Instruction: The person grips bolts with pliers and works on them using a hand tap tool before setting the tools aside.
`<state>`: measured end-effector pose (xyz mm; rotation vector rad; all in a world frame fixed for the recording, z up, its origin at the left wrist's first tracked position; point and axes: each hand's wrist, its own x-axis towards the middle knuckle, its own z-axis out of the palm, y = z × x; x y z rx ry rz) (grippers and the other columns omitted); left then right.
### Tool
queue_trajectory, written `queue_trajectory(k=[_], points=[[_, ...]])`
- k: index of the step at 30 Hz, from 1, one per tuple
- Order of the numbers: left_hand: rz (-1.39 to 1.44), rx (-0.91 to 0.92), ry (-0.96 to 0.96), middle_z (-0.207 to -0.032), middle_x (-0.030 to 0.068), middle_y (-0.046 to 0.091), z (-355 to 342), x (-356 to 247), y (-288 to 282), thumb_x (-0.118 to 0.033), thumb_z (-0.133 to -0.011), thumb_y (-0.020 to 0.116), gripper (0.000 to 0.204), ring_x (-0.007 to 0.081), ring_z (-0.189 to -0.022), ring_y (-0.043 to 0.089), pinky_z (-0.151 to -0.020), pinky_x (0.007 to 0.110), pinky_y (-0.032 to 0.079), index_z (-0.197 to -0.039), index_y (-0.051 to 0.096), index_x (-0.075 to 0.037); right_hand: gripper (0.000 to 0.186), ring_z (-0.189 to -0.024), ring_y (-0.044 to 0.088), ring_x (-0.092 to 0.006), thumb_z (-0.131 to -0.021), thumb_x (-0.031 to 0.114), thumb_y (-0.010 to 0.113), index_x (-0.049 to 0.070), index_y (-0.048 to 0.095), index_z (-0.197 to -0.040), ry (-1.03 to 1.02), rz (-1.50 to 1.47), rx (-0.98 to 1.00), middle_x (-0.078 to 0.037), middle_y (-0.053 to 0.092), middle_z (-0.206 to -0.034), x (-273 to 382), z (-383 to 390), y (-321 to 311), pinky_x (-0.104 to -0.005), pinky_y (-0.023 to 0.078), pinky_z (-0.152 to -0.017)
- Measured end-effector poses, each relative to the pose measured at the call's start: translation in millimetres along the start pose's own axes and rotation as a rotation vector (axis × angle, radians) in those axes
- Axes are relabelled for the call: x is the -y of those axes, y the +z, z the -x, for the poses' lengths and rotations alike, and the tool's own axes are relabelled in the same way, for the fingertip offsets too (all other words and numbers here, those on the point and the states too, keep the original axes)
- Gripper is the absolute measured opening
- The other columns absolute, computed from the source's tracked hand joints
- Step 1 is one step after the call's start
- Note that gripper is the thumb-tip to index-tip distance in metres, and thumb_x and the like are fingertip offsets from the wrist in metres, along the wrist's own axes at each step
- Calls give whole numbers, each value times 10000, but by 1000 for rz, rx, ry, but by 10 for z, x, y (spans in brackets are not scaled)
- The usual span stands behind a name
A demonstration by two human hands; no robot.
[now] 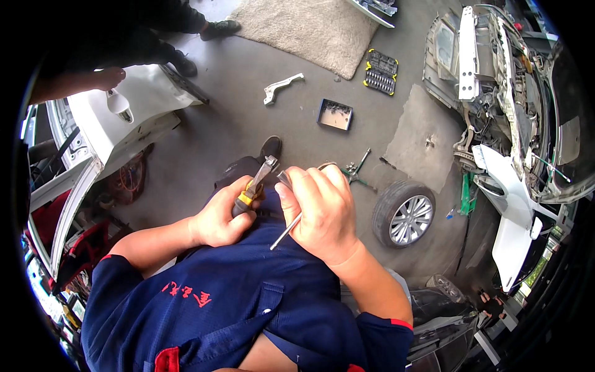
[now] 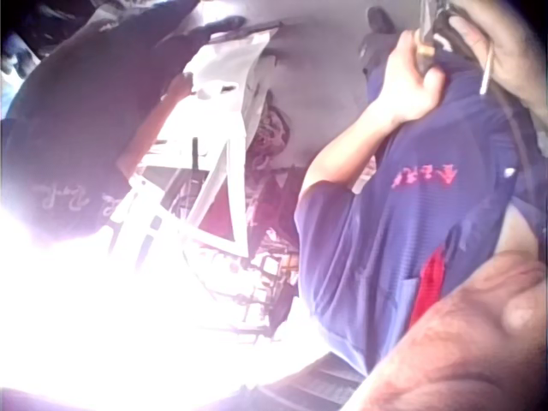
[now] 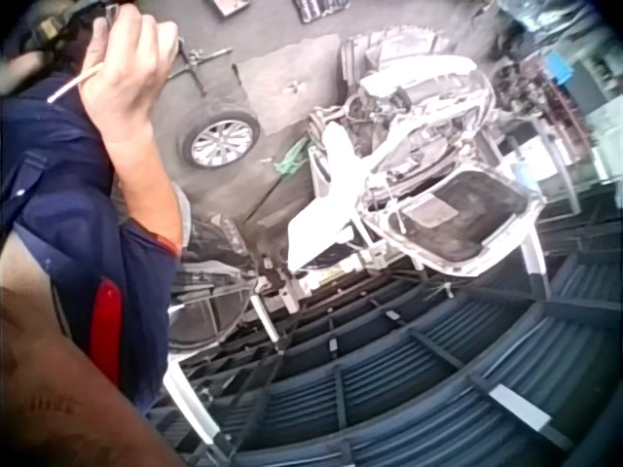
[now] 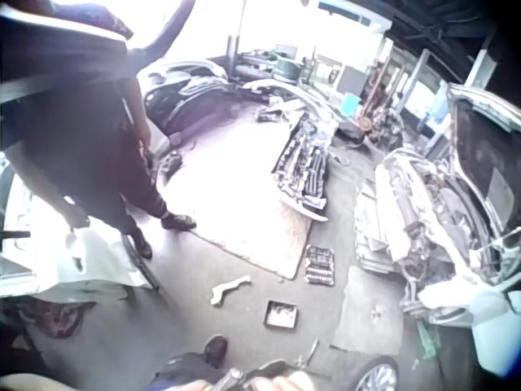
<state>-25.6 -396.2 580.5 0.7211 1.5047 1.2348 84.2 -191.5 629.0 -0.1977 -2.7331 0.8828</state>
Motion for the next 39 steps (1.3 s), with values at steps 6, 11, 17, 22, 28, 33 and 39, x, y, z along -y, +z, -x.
queue_trajectory(k=[6, 11, 17, 22, 28, 33, 39], points=[[20, -14, -23, -990, 90, 597, -30, -31, -20, -26, -820, 548, 337, 204, -901, 586, -854, 358, 518, -1156, 536, -6, 228, -802, 559, -257, -901, 178, 771, 56, 695, -1079, -40, 252, 12, -37, 614, -851, 11, -80, 22, -407, 450, -788], [35, -23, -33, -994, 95, 594, -59, 4, -30, -25, -825, 540, 321, 211, -902, 584, -856, 360, 519, -1145, 533, -6, 297, -867, 539, -185, -876, 246, 768, 119, 700, -1136, -138, 573, -36, 29, 580, -904, -110, -71, 151, -407, 366, -882], [9, -43, -68, -999, 100, 587, -9, 5, -31, -21, -824, 532, 310, 214, -909, 580, -855, 364, 520, -1134, 528, -5, 256, -647, 548, -279, -989, 288, 719, 44, 664, -935, -177, 162, -3, -66, 640, -727, -222, -226, 186, -378, 410, -684], [30, -68, 1, -982, 125, 583, 8, 100, -35, -36, -794, 566, 327, 248, -877, 582, -818, 377, 515, -1117, 529, -2, 500, -543, 387, -157, -1150, 455, 440, 81, 608, -864, 752, -1722, 455, 19, 435, -594, -223, 33, 368, -338, 341, -562], [-159, 7, 162, -974, 165, 570, -22, 39, -99, -64, -748, 621, 372, 330, -873, 594, -816, 406, 515, -1106, 545, 2, 591, -555, 318, -108, -1139, 571, 374, 95, 611, -882, 705, -2609, 923, 44, 295, -533, -325, 200, 356, -271, 384, -486], [5, -51, -5, -994, 124, 596, 2, 12, -71, -41, -789, 593, 370, 257, -898, 602, -842, 384, 522, -1155, 547, -7, 351, -819, 641, -195, -1127, 321, 560, -10, 666, -1077, 696, -1419, 250, -80, 667, -897, -171, 226, 159, -346, 548, -774], [-40, -23, 33, -996, 98, 592, -33, 2, -59, -20, -812, 561, 365, 219, -905, 584, -853, 367, 518, -1177, 548, -14, 165, -737, 600, -323, -1010, 138, 708, -13, 643, -992, 122, -444, 7, -130, 630, -819, -44, -30, 130, -394, 500, -705]])
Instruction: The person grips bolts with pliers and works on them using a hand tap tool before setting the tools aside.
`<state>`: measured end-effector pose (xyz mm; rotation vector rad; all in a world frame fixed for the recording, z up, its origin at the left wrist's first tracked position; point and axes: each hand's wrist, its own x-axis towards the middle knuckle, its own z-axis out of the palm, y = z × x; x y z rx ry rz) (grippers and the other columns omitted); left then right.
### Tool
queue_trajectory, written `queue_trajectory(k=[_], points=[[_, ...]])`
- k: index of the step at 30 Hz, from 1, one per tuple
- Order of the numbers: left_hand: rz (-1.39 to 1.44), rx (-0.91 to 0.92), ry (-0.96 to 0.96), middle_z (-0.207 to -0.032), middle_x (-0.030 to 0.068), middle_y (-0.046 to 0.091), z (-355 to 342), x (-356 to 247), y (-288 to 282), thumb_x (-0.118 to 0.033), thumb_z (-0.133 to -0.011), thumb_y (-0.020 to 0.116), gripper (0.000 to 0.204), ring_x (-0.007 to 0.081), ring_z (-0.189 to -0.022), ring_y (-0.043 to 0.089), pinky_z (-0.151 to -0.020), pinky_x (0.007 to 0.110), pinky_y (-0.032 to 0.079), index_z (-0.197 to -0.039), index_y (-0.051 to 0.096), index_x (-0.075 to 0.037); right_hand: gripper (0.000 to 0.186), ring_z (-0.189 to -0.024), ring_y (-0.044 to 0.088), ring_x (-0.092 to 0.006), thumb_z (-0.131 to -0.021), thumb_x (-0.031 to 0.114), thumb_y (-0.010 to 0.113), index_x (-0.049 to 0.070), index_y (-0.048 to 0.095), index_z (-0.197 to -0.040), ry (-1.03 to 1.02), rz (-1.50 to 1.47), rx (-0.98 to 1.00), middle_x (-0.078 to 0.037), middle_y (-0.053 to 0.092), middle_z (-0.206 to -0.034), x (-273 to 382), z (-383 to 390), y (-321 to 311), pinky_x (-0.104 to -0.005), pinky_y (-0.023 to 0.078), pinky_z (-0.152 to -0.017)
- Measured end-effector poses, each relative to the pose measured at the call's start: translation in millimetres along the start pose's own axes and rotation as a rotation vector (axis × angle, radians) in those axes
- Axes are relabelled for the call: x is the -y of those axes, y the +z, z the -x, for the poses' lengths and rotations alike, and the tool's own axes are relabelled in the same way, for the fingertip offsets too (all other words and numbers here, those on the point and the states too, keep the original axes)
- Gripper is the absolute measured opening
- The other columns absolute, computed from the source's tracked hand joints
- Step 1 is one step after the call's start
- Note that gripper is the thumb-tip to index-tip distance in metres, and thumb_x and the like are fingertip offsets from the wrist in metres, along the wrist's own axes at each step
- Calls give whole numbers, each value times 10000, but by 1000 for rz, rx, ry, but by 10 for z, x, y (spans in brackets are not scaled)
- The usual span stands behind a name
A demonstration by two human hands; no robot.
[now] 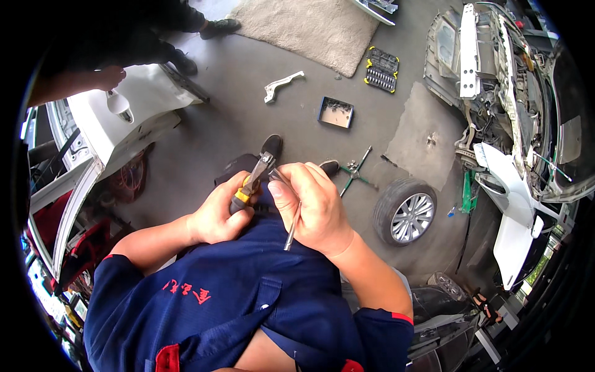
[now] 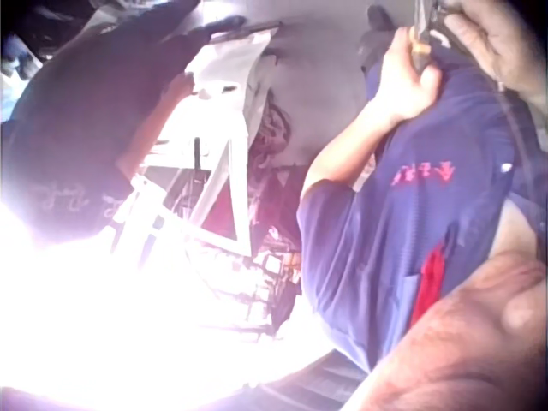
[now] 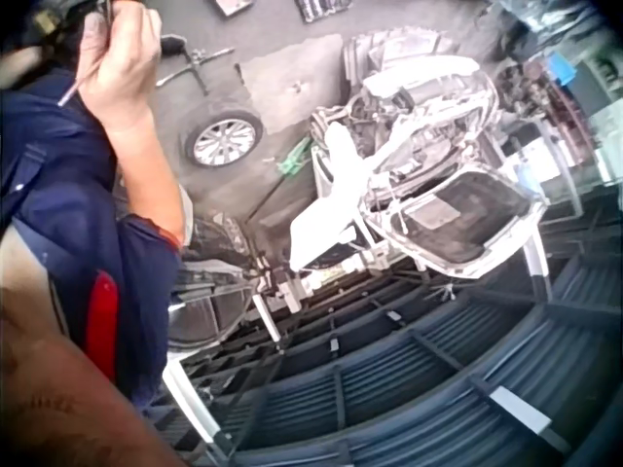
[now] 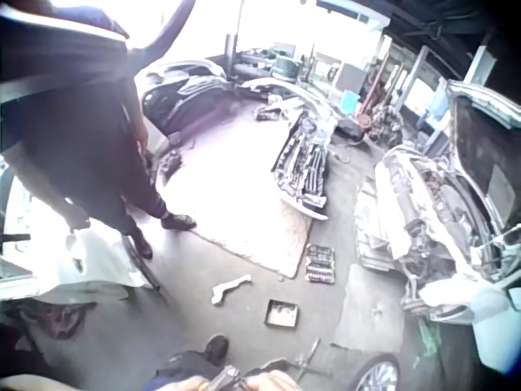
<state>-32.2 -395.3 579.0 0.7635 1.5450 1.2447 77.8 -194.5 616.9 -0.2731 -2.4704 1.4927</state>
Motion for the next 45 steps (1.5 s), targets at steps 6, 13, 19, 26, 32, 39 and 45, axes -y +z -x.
queue_trajectory(k=[6, 13, 19, 26, 32, 39, 45], points=[[14, -2, 4, -998, 98, 595, -9, -21, 13, -23, -816, 556, 359, 216, -913, 584, -858, 363, 516, -1175, 548, -11, 144, -739, 561, -307, -956, 103, 742, 6, 649, -1007, -152, 338, -34, -101, 634, -827, 13, -64, -69, -399, 474, -695], [50, -29, -3, -1005, 107, 595, 9, -10, 23, -23, -822, 550, 352, 221, -919, 584, -867, 365, 517, -1173, 544, -6, 200, -806, 564, -257, -939, 223, 749, 73, 663, -1038, -289, 792, -36, -40, 602, -881, 85, -126, -84, -409, 429, -773], [32, -55, -33, -1010, 116, 599, 60, 16, 38, -18, -823, 541, 343, 227, -918, 585, -872, 374, 518, -1166, 538, -2, 198, -742, 556, -264, -941, 239, 739, 72, 658, -1010, -303, 684, 37, -41, 599, -797, -46, -177, -67, -403, 412, -727], [-76, -38, 105, -971, 153, 582, 96, 66, -34, -57, -786, 592, 343, 287, -875, 588, -822, 391, 512, -1119, 536, 2, 440, -558, 293, -95, -1135, 450, 486, 90, 608, -912, 765, -1886, 591, 66, 318, -593, -224, 68, 107, -270, 266, -536], [-99, 30, 100, -1034, 205, 619, 71, 65, -72, -89, -780, 636, 442, 385, -967, 642, -889, 441, 534, -1201, 561, 22, 488, -593, 437, -110, -1141, 486, 452, 56, 663, -1055, 720, -1781, 618, 17, 454, -629, -216, 67, 44, -299, 466, -603], [105, -31, -31, -1011, 63, 566, 76, 19, -42, -38, -826, 564, 313, 184, -925, 551, -867, 345, 499, -1137, 537, -33, 177, -766, 609, -329, -983, 131, 719, -10, 664, -1074, -88, 159, 63, -126, 667, -877, 27, -139, 6, -414, 509, -727], [134, -7, -70, -1013, 57, 559, 67, 8, -46, -42, -831, 553, 311, 181, -935, 538, -885, 342, 489, -1141, 536, -32, 258, -792, 571, -277, -932, 188, 748, 42, 657, -1124, -213, 613, 21, -64, 638, -895, 85, -173, 37, -414, 443, -750]])
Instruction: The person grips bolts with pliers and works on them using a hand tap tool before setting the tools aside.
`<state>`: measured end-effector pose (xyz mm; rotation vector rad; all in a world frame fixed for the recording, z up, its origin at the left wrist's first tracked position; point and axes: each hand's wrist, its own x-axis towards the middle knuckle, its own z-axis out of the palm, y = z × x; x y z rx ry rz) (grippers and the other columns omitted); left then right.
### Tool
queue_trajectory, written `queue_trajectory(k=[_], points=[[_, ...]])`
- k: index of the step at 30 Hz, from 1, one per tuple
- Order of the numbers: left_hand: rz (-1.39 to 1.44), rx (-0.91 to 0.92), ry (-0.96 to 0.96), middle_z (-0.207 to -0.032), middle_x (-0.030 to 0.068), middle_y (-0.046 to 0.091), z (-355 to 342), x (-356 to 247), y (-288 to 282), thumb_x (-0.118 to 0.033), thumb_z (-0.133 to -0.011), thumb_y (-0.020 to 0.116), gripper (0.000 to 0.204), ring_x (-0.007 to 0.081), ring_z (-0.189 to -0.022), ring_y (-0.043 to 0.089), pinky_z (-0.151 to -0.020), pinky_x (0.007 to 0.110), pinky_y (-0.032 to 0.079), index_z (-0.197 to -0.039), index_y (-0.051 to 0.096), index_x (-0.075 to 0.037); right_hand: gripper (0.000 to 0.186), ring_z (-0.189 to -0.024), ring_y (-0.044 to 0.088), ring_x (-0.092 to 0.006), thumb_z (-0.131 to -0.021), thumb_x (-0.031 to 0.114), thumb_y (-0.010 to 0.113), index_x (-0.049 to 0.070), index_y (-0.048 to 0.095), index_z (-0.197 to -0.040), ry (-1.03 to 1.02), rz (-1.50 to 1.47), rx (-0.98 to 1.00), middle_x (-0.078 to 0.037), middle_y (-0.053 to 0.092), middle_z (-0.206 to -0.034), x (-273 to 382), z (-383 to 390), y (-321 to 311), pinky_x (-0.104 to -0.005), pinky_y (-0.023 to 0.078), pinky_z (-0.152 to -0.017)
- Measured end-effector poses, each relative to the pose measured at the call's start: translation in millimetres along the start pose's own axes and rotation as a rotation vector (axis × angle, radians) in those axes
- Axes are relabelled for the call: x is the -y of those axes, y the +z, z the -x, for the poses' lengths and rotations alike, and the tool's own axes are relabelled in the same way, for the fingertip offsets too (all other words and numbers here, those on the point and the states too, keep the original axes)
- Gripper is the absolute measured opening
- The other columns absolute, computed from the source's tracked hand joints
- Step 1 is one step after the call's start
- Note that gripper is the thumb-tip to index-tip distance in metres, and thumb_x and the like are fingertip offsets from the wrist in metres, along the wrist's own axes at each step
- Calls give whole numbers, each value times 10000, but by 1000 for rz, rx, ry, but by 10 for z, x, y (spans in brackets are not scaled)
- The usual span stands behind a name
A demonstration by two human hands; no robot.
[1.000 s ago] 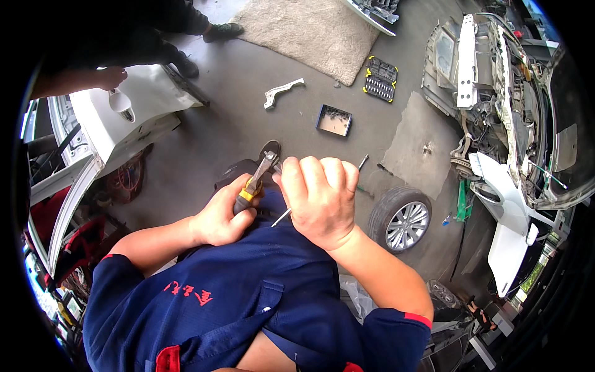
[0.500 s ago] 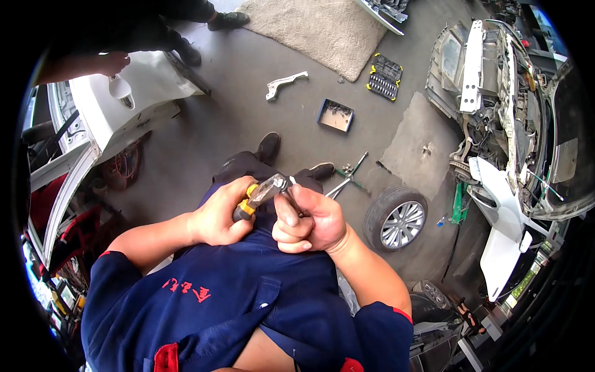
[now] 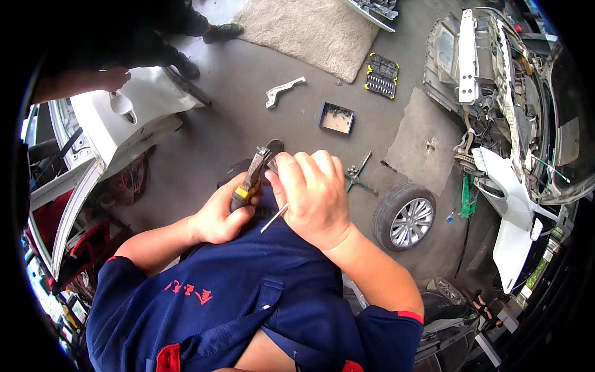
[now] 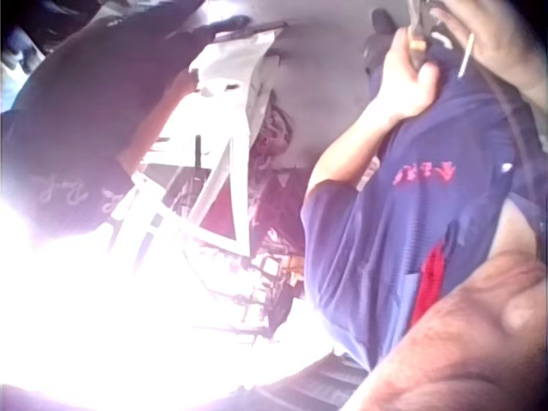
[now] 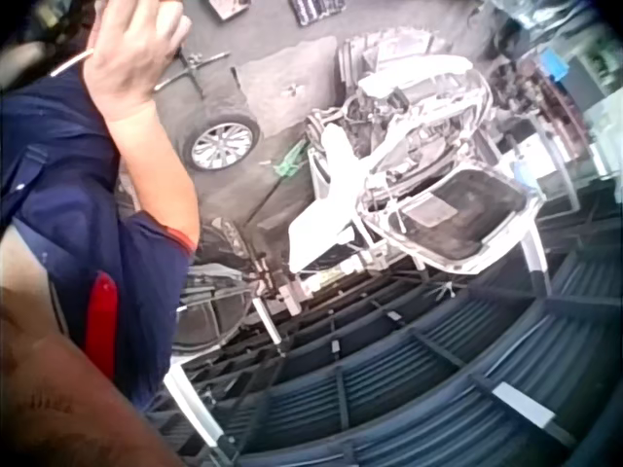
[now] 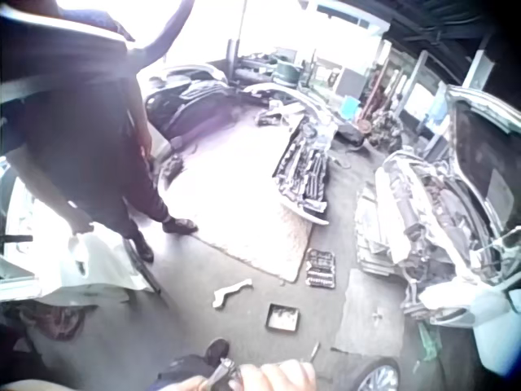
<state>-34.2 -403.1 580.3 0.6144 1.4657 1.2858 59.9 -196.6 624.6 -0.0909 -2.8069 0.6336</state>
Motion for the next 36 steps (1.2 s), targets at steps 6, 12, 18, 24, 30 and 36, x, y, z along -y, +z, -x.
queue_trajectory(k=[6, 12, 18, 24, 30, 36], points=[[-25, 4, 12, -1018, 60, 559, 27, -2, -1, -38, -829, 552, 305, 183, -949, 539, -896, 344, 486, -1134, 535, -34, 267, -824, 554, -256, -932, 222, 737, 63, 660, -1132, -22, -2, -24, -38, 614, -909, -28, 14, 35, -415, 419, -782], [-54, -40, 38, -1010, 73, 563, 64, -4, 32, -26, -831, 543, 307, 192, -935, 549, -879, 353, 498, -1137, 533, -25, 241, -787, 559, -265, -941, 226, 732, 58, 658, -1097, -107, 165, -74, -42, 611, -857, 26, -68, -8, -413, 412, -745], [-49, -27, 20, -1001, 87, 572, 96, 99, 44, -17, -819, 539, 338, 201, -918, 560, -863, 363, 507, -1156, 531, -16, 206, -633, 541, -229, -1005, 216, 704, 23, 652, -955, 50, -353, 46, -76, 609, -740, -36, 10, 59, -372, 423, -644], [-284, 42, 314, -1007, 183, 586, -17, 29, -136, -76, -767, 633, 416, 350, -897, 596, -843, 425, 527, -1164, 542, 13, 474, -573, 276, -116, -1127, 523, 449, 141, 564, -870, 657, -2808, 795, 51, 292, -585, 12, 354, 237, -299, 275, -572], [-596, 356, 818, -1050, 173, 594, -707, -478, -642, -180, -686, 766, 556, 399, -929, 602, -843, 485, 519, -1177, 575, -3, 493, -437, 245, -94, -1108, 396, 531, 40, 525, -767, 368, -3171, 1048, 2, 318, -524, 271, 272, 71, -252, 234, -345], [-655, 703, 1139, -1025, 130, 612, -1401, -1105, -550, -206, -861, 765, 313, 356, -881, 599, -786, 470, 516, -1080, 627, -29, 459, -410, 275, -84, -1116, 280, 526, -53, 517, -801, 188, -3361, 1297, -26, 373, -552, 356, 193, 21, -250, 347, -278]])
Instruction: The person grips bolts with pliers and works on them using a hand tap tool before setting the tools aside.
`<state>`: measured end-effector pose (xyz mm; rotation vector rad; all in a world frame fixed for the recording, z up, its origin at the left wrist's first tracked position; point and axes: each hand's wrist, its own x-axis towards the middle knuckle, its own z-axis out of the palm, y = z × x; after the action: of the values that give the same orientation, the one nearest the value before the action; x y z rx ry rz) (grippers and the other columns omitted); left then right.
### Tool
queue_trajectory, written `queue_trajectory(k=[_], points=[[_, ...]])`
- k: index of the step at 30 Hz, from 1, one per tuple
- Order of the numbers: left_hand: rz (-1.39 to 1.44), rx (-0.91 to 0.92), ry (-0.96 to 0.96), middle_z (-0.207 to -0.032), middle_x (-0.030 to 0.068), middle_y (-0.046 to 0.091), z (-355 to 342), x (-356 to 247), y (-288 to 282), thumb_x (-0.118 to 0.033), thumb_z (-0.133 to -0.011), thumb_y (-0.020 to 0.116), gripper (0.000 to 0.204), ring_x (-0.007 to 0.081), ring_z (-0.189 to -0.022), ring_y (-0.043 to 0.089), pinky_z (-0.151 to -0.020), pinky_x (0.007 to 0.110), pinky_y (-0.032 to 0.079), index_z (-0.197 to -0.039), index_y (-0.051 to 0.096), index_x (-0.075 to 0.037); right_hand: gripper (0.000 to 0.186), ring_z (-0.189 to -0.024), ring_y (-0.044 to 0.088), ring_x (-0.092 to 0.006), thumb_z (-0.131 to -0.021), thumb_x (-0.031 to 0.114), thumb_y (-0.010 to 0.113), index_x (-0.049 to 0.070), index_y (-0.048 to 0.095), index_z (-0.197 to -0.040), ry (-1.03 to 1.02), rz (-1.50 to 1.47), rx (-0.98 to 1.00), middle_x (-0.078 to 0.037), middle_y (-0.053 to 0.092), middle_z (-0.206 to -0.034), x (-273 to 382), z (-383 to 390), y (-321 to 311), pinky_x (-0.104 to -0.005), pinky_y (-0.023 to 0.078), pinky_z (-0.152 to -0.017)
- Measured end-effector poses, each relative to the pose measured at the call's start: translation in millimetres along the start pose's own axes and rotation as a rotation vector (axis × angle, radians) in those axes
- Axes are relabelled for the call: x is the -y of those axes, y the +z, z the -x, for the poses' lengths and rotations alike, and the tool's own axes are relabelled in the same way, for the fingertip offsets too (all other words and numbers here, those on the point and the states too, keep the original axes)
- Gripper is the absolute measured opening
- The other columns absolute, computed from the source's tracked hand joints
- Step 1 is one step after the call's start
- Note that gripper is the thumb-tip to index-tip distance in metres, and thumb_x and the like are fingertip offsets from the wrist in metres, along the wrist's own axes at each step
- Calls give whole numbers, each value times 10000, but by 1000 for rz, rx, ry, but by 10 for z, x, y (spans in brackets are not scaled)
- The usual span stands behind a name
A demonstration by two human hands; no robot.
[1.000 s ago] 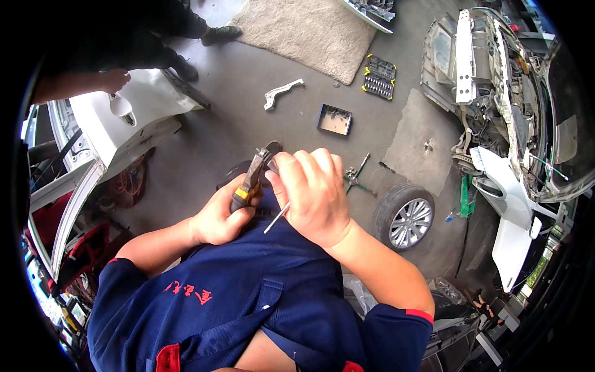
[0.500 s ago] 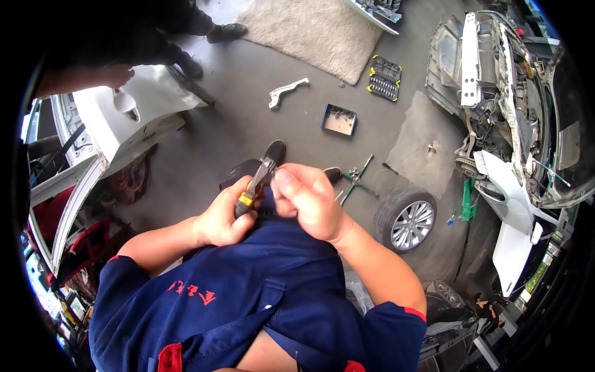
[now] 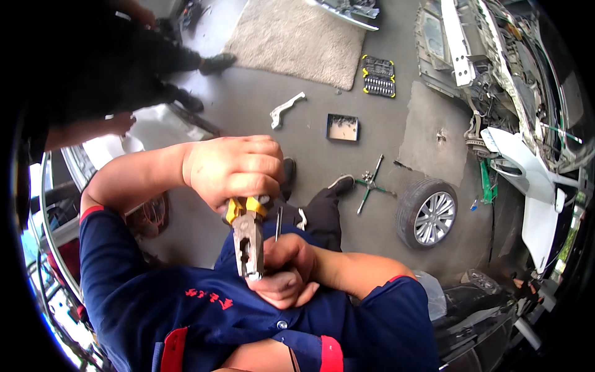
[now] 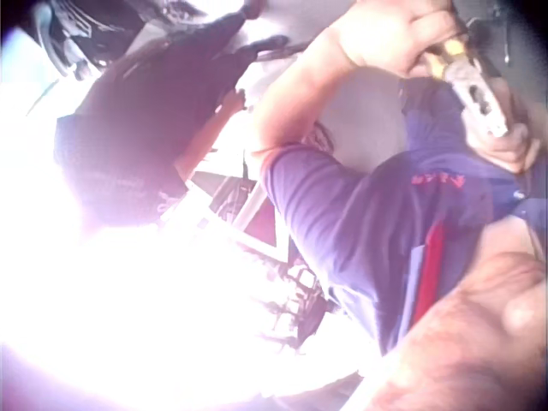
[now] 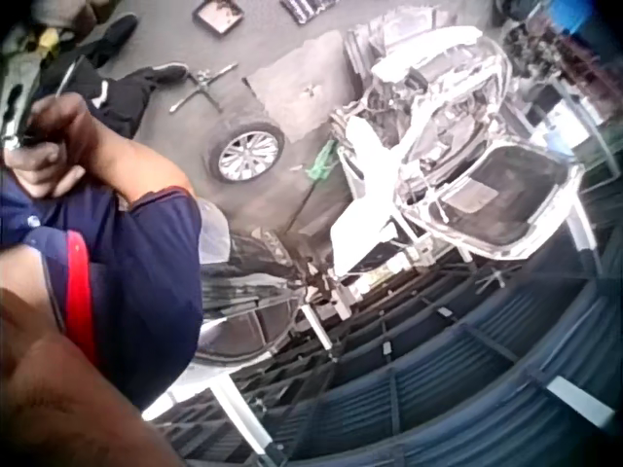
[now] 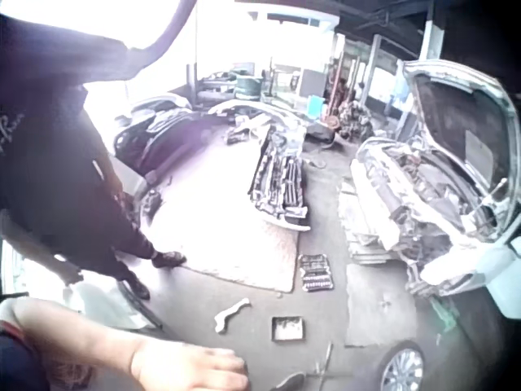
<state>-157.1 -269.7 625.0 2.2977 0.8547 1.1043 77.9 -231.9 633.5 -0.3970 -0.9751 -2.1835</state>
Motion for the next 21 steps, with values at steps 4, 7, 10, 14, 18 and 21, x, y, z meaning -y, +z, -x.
queue_trajectory(k=[4, 7, 10, 14, 18, 21], points=[[0, 52, 48, -1034, 131, 606, -376, 145, -113, -193, -825, 773, 359, 357, -893, 605, -795, 470, 520, -1106, 621, -29, 442, -399, 286, -100, -1113, 275, 529, -55, 553, -820, -67, 136, 102, -31, 371, -537, 15, 30, 193, -257, 366, -280], [126, 44, -106, -1044, 149, 603, -483, 165, 202, -199, -791, 797, 420, 369, -905, 609, -803, 468, 521, -1119, 601, -22, 406, -394, 324, -138, -1067, 327, 619, -3, 588, -832, -273, 477, 96, -49, 440, -556, 32, 269, 353, -300, 297, -332], [280, -88, -345, -1053, 191, 603, -135, -30, 685, -119, -759, 743, 466, 404, -934, 620, -823, 455, 529, -1169, 555, 0, 477, -512, 393, -138, -1079, 425, 615, 14, 573, -841, -533, 1034, -337, -34, 453, -609, 68, 633, 436, -309, 302, -500], [320, -101, -856, -965, 194, 598, -132, -270, 1171, -31, -740, 581, 459, 360, -860, 591, -814, 407, 520, -1192, 531, 22, 432, -605, 351, -53, -1143, 441, 492, 78, 538, -913, -655, 1489, -850, 45, 430, -720, 57, 1223, 570, -249, 286, -543], [383, -162, -894, -955, 168, 595, -329, -307, 1517, -16, -765, 566, 387, 313, -853, 574, -819, 397, 516, -1149, 527, 6, 403, -610, 322, -42, -1169, 406, 438, 97, 541, -931, -706, 1422, -912, 61, 403, -744, -94, 1424, 589, -235, 287, -539], [346, -226, -888, -956, 159, 597, -554, -416, 1677, -19, -787, 560, 353, 287, -859, 577, -826, 388, 515, -1138, 528, 1, 396, -611, 331, -46, -1176, 391, 421, 97, 554, -946, -726, 1576, -971, 62, 396, -728, -265, 1605, 665, -236, 314, -538]])
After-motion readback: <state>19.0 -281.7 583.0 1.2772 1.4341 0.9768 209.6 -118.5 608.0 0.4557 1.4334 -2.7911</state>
